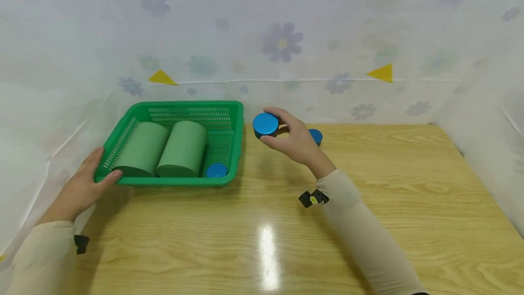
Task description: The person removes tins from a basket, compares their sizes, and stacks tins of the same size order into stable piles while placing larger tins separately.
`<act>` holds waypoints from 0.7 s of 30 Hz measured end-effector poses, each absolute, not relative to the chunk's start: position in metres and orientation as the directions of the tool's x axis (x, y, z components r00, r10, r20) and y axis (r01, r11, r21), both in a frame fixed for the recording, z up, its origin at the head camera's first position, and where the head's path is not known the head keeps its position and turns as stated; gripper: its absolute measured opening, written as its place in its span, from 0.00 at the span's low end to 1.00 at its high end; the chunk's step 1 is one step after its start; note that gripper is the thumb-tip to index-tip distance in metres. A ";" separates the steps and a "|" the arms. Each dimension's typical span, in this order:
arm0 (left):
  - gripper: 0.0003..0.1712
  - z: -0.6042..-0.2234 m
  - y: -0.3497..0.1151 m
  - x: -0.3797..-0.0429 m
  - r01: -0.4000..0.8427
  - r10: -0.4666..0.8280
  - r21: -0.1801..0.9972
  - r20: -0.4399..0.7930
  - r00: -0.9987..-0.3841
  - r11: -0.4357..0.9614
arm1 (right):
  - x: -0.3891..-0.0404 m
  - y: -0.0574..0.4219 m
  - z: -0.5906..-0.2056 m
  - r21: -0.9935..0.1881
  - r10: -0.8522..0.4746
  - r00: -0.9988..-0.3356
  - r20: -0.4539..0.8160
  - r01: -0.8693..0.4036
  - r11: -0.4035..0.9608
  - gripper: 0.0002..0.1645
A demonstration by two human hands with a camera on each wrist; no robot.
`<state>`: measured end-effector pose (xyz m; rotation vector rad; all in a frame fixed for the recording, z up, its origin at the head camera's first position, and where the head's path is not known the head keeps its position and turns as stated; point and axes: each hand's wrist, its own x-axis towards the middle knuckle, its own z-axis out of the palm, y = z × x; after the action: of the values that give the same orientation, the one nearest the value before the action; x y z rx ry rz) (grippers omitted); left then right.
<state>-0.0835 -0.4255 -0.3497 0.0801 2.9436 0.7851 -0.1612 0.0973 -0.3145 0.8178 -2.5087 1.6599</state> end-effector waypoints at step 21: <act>0.50 -0.356 -0.430 -0.083 0.024 0.072 0.508 -0.074 -0.995 0.861 | -0.163 0.146 -0.333 -0.903 -0.282 -0.918 0.278 -0.349 0.249 0.39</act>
<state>-0.0831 -0.4305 -0.3561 0.0762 2.9427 0.8022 -0.1631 0.1459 -0.3326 0.6170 -2.4359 1.7874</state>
